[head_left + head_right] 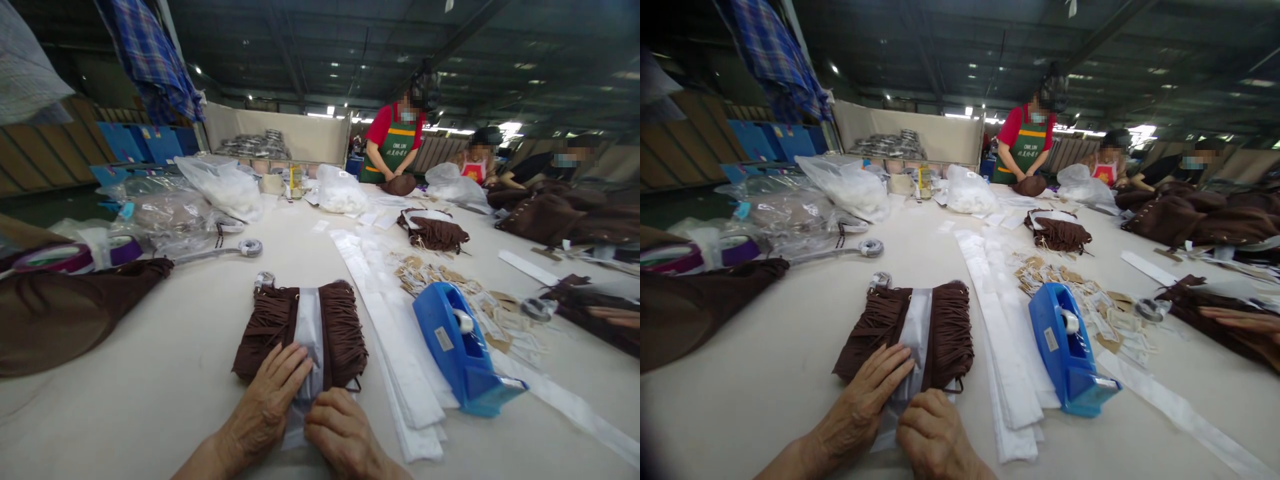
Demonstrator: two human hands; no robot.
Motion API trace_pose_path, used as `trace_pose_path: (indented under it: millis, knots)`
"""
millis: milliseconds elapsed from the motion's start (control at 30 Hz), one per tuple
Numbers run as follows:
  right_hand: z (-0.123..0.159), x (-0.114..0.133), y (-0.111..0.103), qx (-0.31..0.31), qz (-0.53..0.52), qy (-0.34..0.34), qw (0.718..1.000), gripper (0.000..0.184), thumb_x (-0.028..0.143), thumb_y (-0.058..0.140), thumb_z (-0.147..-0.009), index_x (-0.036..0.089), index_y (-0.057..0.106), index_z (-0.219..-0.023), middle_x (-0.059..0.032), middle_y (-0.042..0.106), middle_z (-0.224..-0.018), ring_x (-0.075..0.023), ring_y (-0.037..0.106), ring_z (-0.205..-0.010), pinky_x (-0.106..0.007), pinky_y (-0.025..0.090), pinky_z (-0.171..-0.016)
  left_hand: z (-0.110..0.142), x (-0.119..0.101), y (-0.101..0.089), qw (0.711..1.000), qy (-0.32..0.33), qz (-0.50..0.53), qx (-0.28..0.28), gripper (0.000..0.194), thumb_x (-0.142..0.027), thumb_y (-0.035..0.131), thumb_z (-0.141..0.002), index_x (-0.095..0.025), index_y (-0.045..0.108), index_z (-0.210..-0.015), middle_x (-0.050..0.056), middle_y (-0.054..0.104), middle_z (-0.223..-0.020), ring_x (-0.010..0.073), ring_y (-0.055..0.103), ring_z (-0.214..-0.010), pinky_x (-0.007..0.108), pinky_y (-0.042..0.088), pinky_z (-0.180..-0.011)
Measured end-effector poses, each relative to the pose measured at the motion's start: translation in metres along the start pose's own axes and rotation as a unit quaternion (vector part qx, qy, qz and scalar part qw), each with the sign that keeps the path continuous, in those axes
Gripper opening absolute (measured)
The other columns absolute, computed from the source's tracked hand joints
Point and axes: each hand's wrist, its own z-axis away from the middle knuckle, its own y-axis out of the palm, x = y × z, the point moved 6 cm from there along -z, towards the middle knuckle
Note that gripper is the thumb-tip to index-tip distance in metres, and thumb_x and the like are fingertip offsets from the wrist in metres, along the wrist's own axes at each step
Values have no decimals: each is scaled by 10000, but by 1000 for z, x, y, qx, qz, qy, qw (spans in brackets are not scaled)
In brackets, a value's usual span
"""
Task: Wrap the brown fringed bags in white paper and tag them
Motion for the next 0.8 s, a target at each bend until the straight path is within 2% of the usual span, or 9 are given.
trace_pose_path:
  millis: [100,200,267,333,433,500,633,700,800]
  knots:
    - [1,0,0,18,10,-9,1000,307,161,317,-942,134,586,-798,-37,642,-731,-141,532,-730,-278,416,-625,-1,2,-6,999,-6,32,8,644,41,316,-645,-117,403,-1263,121,479,-1268,219,285,-1285,477,366,-1009]
    - [0,3,1,43,31,-27,998,362,180,268,-955,126,586,-789,-44,614,-681,-147,523,-692,-283,405,-593,-8,4,-21,995,-8,85,57,637,15,352,-631,-127,410,-1249,124,449,-1292,241,256,-1294,491,358,-1009]
    - [0,5,1,53,45,-38,997,375,187,262,-957,122,587,-782,-46,600,-660,-150,520,-680,-285,404,-586,-17,2,-31,990,-3,122,77,569,-7,369,-675,-141,432,-1224,115,487,-1243,245,318,-1247,485,353,-1001]
    - [1,5,1,57,53,-36,996,377,168,261,-953,113,586,-768,-51,594,-656,-151,518,-682,-286,414,-600,-25,0,-34,984,2,165,74,420,-41,392,-760,-157,487,-1152,88,563,-1100,220,436,-1108,429,386,-956]
    - [2,3,1,58,56,-26,996,380,148,255,-950,98,589,-776,-61,603,-685,-157,527,-737,-289,438,-667,-29,-4,-24,974,8,220,55,164,-128,429,-863,-168,576,-923,37,583,-862,162,494,-880,299,428,-809]
    - [3,2,1,64,50,-17,997,353,142,273,-947,100,587,-792,-64,618,-728,-161,530,-785,-288,441,-701,-27,-5,-14,972,13,232,46,157,-166,440,-885,-165,584,-822,24,563,-801,144,482,-820,263,414,-755]
    - [13,2,-2,95,18,27,995,248,121,336,-920,125,577,-861,-65,637,-826,-170,526,-835,-300,447,-724,-20,-5,-7,974,28,224,15,148,-178,447,-892,-163,590,-855,26,559,-826,139,470,-812,252,384,-729]
    - [25,3,-8,90,12,66,994,176,90,413,-866,132,564,-946,-73,635,-884,-177,525,-869,-308,449,-757,-18,-5,-8,977,38,212,2,141,-155,446,-886,-155,587,-874,32,561,-842,142,468,-822,254,378,-724]
    - [49,7,-18,70,12,120,990,286,52,467,-748,163,542,-1001,-63,612,-865,-178,530,-818,-307,449,-727,-18,-7,-9,980,42,192,-1,152,-126,434,-885,-145,583,-867,34,566,-847,140,468,-826,251,375,-718]
